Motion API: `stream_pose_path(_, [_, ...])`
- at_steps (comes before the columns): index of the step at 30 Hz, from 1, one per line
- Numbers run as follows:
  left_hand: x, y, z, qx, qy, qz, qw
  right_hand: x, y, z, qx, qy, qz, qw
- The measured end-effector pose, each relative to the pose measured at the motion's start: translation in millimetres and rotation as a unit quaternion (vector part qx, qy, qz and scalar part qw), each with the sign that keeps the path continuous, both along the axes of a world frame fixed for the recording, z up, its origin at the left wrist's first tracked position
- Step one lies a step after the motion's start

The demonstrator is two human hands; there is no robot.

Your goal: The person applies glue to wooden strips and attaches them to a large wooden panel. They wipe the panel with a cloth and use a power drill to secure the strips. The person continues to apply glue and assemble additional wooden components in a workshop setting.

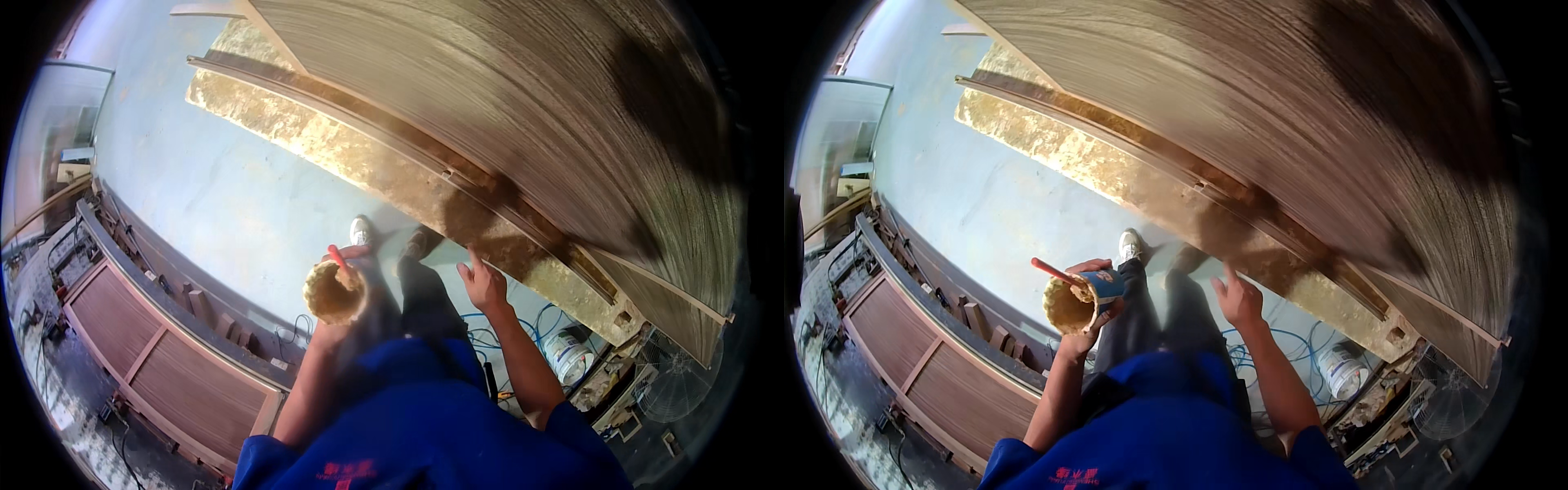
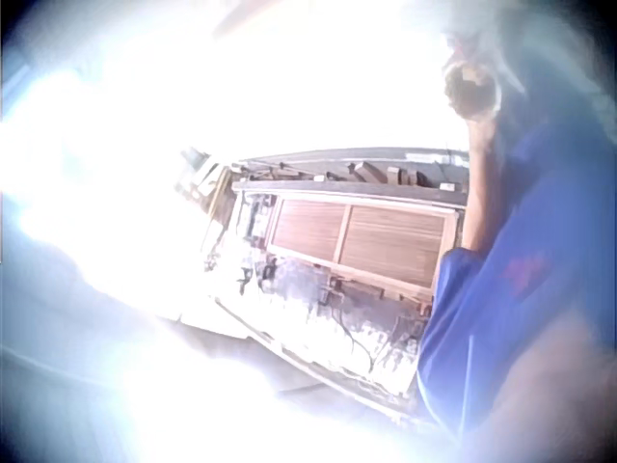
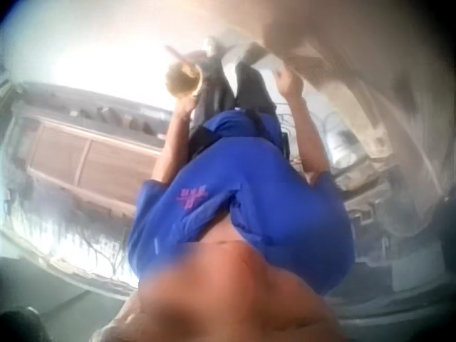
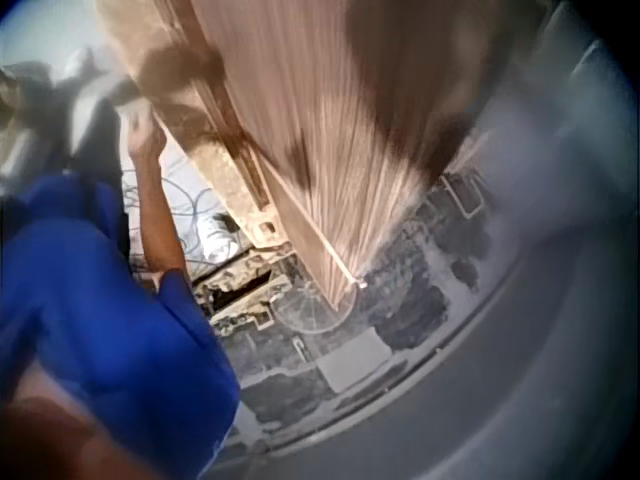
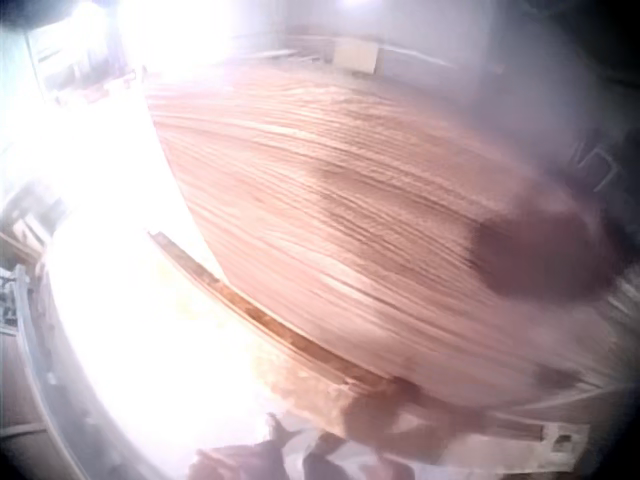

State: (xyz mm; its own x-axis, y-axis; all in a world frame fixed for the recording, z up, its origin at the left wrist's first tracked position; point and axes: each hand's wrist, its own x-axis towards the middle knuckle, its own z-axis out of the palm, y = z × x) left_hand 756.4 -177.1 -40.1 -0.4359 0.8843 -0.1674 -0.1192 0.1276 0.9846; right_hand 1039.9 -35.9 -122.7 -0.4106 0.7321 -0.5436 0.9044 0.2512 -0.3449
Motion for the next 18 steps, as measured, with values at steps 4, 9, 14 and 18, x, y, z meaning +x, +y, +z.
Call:
stream_pose_path(4, [-0.5, 4.2, -1.4, 0.016, -0.012, -0.008, 1.0, -47.3, 72.6, 6.3, 0.228, 0.193, 0.098, 0.95])
stream_pose_path(9, [-1.6, 0.0, -4.2, 0.022, 0.028, -0.021, 0.999, -60.3, 105.2, -16.0, 0.229, 0.146, 0.152, 0.95])
stream_pose_path(14, [-2.9, -9.8, -6.0, 0.027, -0.113, 0.029, 0.993, -58.6, 107.7, 2.2, 0.239, 0.066, 0.197, 0.949])
stream_pose_path(18, [-19.1, -24.5, -34.2, -0.084, 0.044, -0.016, 0.995, -59.5, 106.1, 1.8, 0.212, 0.026, 0.208, 0.954])
